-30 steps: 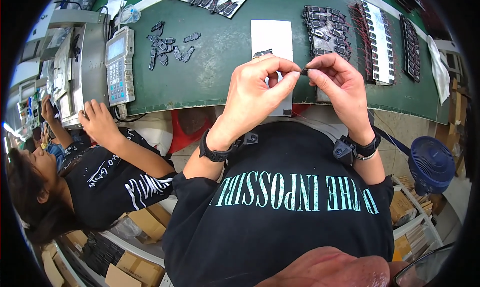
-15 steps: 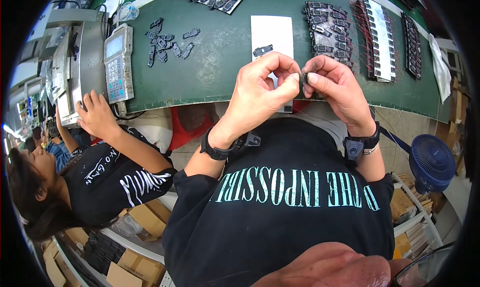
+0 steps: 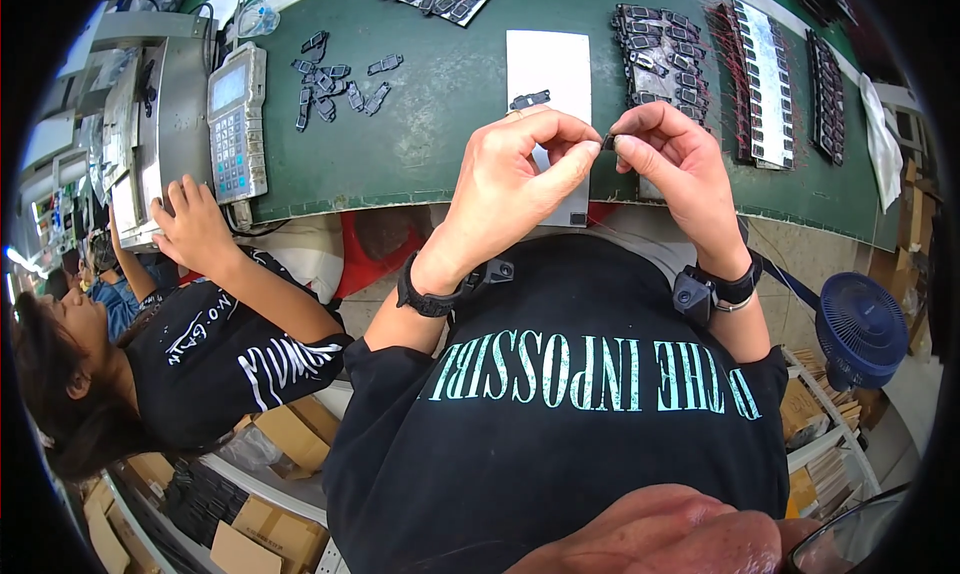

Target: The person picks up a small electronic component and a metal plate, presses the component onto the plate, and then places the assembly onto a stack. This process is repeated multiple times with new components and plates.

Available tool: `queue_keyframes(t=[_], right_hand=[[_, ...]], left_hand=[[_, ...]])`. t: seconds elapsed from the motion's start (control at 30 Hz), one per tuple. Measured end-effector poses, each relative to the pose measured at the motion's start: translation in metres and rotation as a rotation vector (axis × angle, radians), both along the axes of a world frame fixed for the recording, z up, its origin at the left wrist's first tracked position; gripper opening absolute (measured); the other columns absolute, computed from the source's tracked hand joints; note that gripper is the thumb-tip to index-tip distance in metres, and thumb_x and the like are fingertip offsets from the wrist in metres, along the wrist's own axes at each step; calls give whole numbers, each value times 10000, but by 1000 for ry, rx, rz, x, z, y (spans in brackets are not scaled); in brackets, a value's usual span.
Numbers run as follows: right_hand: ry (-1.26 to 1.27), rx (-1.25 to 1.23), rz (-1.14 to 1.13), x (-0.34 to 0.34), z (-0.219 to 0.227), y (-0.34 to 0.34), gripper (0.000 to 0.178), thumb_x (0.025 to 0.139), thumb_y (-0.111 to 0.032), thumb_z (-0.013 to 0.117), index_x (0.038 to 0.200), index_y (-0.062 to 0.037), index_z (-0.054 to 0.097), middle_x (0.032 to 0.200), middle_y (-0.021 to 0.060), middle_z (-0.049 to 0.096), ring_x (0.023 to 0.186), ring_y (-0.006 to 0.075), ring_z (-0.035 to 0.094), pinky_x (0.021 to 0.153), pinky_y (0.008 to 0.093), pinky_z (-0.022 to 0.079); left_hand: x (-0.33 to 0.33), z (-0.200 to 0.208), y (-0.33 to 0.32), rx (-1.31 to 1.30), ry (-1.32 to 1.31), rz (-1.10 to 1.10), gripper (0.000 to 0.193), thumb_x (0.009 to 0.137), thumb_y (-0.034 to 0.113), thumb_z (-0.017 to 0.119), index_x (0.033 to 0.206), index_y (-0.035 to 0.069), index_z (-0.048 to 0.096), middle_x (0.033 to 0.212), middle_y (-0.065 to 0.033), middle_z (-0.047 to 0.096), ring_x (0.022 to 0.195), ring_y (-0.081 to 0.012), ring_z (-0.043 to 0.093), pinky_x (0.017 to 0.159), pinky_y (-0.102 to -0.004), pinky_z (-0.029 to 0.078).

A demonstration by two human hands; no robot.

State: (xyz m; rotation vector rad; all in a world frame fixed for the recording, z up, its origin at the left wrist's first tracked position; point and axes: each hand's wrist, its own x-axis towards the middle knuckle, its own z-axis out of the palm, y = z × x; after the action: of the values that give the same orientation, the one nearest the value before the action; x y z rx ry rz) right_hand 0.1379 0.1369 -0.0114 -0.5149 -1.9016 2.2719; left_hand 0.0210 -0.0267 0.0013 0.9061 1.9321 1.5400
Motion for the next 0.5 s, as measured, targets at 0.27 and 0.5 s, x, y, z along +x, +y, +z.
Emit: queue_keyframes(t=[0.27, 0.5], right_hand=[[6, 145, 3, 0, 8, -3, 140, 944, -68, 643, 1065, -3, 614, 949, -4, 621, 834, 49, 578, 730, 192, 465], [-24, 120, 35, 1, 11, -1, 139, 942, -70, 645, 1060, -5, 611, 952, -2, 619, 826, 52, 576, 735, 193, 468]], left_hand=[[-5, 6, 0, -51, 34, -51, 75, 835, 75, 693, 867, 7, 692, 778, -49, 667, 678, -120, 601, 617, -272, 479], [-3, 8, 0, -62, 25, -54, 66, 825, 60, 678, 840, -3, 666, 769, -47, 652, 684, -118, 597, 622, -269, 480]])
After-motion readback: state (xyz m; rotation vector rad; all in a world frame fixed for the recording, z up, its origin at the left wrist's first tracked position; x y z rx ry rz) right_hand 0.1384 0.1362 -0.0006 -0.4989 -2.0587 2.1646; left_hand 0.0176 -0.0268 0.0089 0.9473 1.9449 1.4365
